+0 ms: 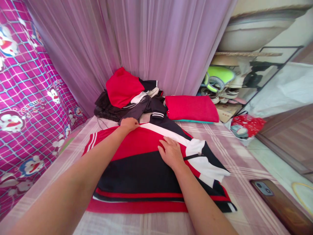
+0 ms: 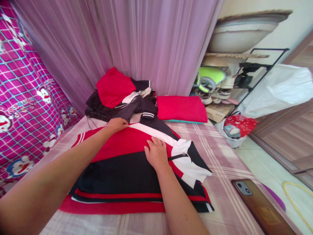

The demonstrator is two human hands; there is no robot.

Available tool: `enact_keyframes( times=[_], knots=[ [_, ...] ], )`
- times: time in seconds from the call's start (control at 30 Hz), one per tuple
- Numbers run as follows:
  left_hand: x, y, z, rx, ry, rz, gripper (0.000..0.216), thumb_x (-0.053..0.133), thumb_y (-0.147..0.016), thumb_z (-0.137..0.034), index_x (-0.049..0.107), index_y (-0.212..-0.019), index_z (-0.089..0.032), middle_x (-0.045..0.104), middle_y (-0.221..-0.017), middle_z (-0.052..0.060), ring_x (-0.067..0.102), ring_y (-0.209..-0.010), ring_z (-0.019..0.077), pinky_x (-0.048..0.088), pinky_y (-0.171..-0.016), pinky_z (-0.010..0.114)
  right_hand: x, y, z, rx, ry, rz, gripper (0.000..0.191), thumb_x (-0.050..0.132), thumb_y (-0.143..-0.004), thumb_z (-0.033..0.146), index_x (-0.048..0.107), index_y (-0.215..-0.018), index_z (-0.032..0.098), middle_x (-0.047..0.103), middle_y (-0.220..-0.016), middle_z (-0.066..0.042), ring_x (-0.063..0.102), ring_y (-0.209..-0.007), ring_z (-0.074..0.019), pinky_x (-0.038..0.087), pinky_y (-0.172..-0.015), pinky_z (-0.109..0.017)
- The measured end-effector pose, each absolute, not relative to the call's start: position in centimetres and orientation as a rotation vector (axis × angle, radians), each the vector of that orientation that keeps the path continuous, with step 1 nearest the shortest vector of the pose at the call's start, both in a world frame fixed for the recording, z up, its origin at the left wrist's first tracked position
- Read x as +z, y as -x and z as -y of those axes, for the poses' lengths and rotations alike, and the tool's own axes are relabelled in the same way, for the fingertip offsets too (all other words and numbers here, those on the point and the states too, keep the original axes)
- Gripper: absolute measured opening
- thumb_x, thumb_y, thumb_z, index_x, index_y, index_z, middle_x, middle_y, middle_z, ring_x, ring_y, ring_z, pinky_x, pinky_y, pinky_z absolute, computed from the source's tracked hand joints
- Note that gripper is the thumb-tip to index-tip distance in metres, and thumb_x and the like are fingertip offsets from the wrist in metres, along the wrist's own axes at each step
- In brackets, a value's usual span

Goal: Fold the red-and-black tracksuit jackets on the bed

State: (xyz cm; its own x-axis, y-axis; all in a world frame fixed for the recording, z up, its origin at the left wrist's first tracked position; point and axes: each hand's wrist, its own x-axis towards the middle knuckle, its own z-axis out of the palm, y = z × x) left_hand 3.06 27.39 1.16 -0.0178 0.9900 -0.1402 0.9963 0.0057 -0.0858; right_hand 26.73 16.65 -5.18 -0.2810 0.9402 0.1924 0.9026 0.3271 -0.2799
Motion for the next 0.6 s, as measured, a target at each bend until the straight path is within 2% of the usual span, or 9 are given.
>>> enact_keyframes(
  times=[0.13, 0.27, 0.47, 0.6],
  knots=[
    [1.0, -4.3, -28.5, -0.335, -2.180, -2.198, 0.031, 0.060, -0.083, -0.044, 0.075, -0.106, -0.030, 0.074, -0.115, 0.005, 0.065, -0.110, 0.0266, 0.048, -0.093, 0.035, -5.5, -26.8, -16.9, 0.181, 1.637, 2.279, 0.040, 0.045, -0.096, 0.036, 0.064, -0.129, 0.022, 0.055, -0.144, -0.011, 0.046, -0.134, -0.0255, 0.033, -0.110, -0.044],
    [1.0, -4.9, -29.3, -0.409, -2.189, -2.169, 0.028, 0.060, -0.083, -0.035, 0.075, -0.104, -0.024, 0.073, -0.114, 0.010, 0.065, -0.109, 0.0287, 0.048, -0.095, 0.039, -5.6, -26.8, -16.9, 0.188, 1.637, 2.281, 0.041, 0.044, -0.096, 0.037, 0.063, -0.130, 0.023, 0.054, -0.145, -0.011, 0.045, -0.135, -0.0255, 0.032, -0.111, -0.044],
    [1.2, -4.8, -29.5, -0.289, -2.316, -2.176, 0.034, 0.046, -0.092, -0.034, 0.067, -0.116, -0.024, 0.066, -0.125, 0.012, 0.062, -0.115, 0.0292, 0.050, -0.093, 0.038, -5.5, -26.6, -16.6, 0.181, 1.661, 2.267, 0.043, 0.044, -0.097, 0.036, 0.061, -0.132, 0.020, 0.052, -0.146, -0.012, 0.044, -0.136, -0.0267, 0.030, -0.112, -0.044],
    [-0.4, -4.5, -28.9, -0.059, -2.263, -2.292, 0.035, 0.038, -0.096, -0.036, 0.062, -0.120, -0.025, 0.065, -0.122, 0.011, 0.066, -0.106, 0.0291, 0.053, -0.085, 0.039, -5.5, -26.4, -16.5, 0.166, 1.727, 2.243, 0.047, 0.044, -0.097, 0.038, 0.058, -0.137, 0.019, 0.047, -0.151, -0.014, 0.039, -0.139, -0.0295, 0.027, -0.113, -0.047]
  ],
)
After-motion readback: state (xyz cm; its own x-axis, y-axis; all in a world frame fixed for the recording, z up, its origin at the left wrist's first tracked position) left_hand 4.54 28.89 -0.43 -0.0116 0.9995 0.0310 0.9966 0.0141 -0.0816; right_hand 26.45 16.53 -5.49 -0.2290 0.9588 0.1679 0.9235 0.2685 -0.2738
